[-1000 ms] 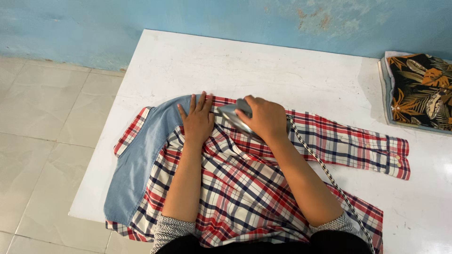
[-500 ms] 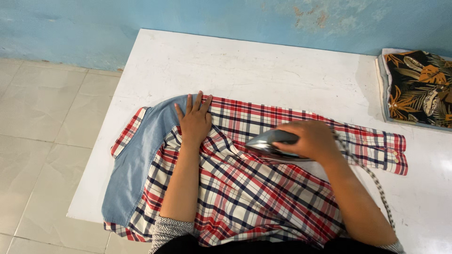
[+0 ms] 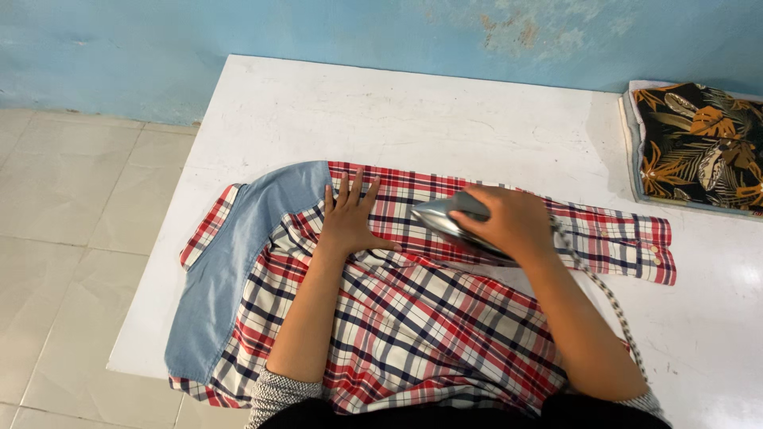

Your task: The person irons a plaid shirt on a white table, pressing the main body and sleeves, and then folds the shirt into a square.

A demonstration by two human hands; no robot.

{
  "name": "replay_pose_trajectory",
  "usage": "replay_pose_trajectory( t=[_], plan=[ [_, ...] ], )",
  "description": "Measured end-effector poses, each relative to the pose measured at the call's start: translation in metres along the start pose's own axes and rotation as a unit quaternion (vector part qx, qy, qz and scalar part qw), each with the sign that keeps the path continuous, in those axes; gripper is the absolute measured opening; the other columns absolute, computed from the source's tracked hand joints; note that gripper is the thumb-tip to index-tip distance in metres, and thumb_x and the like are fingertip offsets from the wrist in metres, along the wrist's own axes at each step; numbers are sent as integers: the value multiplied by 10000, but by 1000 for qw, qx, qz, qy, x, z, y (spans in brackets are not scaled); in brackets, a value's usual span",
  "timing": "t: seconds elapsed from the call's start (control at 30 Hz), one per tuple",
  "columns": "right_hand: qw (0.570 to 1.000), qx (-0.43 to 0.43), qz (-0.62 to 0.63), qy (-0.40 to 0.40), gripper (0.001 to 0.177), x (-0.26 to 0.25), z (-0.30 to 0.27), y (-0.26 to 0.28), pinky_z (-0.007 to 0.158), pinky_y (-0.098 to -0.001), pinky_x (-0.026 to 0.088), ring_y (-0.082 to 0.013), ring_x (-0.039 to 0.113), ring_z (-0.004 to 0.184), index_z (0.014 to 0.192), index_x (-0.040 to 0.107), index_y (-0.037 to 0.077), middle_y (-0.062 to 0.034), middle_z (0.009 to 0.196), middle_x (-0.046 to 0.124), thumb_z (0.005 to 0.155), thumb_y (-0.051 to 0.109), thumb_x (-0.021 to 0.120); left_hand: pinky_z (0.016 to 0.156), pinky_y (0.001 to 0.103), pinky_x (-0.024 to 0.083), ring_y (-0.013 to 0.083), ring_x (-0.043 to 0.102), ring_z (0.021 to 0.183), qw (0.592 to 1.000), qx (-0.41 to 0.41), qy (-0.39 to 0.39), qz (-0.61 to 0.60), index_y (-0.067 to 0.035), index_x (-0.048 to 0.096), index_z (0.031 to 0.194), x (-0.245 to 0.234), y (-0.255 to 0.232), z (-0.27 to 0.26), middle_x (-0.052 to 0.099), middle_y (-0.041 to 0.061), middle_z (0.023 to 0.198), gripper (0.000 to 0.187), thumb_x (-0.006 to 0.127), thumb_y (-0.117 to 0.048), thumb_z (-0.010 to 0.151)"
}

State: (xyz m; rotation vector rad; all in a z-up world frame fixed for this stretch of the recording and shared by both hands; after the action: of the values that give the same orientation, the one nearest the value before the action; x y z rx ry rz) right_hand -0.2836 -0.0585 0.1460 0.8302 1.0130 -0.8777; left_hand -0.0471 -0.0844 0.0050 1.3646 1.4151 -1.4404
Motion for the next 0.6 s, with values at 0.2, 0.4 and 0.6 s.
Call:
replay_pose_trajectory(
  t=[0.2,0.4,0.6],
  plan=[
    [998,47,-27,42,434,0,0,-17,440,-298,512,-182,695,516,1096,783,212,-45,760,773,881,579,701,1217,654,-17,402,-15,1558,1000,-6,4,3,-243,206,1618,-1,-3,-1,40,151,1702,1584,790,-926,313],
    [999,39,1,18,403,30,44,34,433,-291,488,-160,668,499,1078,776,193,-45,716,760,911,554,707,1217,644,-15,407,-58,1550,999,-27,18,7,-184,47,1631,-1,7,-4,-16,149,1696,1660,813,-908,349],
    [1000,19,11,-1,418,14,26,12,404,-296,482,-161,657,475,1105,776,173,-49,739,759,910,536,707,1222,619,-27,405,-101,1550,995,-60,73,24,-320,47,1636,-1,20,-7,-60,113,1709,1582,844,-838,371]
  ],
)
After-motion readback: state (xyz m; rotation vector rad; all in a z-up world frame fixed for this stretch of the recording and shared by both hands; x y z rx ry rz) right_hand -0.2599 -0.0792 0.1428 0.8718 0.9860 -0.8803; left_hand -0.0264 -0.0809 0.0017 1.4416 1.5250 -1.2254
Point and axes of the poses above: each hand's wrist, its own z-axis towards the middle knuckle, its own x-axis out of the palm, y = z × x, the point moved 10 cm from there along z, towards the middle knuckle
